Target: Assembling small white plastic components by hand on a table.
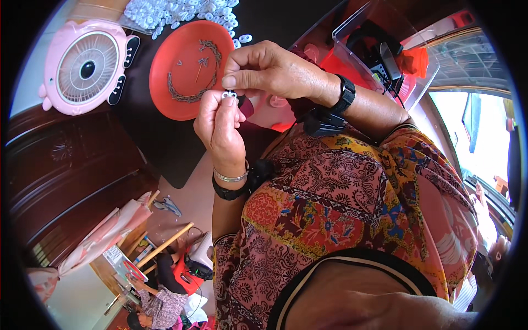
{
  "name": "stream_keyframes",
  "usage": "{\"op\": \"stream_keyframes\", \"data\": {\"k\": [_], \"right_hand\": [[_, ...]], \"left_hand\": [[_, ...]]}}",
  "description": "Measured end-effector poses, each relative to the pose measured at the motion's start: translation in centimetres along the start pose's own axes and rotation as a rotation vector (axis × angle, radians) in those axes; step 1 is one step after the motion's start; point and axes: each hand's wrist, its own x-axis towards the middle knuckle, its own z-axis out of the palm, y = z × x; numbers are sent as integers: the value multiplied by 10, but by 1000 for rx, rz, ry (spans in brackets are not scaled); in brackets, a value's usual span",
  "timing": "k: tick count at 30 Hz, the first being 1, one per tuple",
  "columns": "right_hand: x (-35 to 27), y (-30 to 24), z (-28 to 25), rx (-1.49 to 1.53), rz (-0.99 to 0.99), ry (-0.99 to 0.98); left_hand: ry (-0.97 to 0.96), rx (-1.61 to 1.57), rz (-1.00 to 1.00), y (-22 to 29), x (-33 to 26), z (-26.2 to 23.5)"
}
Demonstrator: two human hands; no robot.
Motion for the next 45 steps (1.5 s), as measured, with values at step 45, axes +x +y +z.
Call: {"op": "stream_keyframes", "data": {"k": [45], "right_hand": [[178,-22,-90,-1460,-175,-213]], "left_hand": [[411,-240,197,-31,-29,-45]]}}
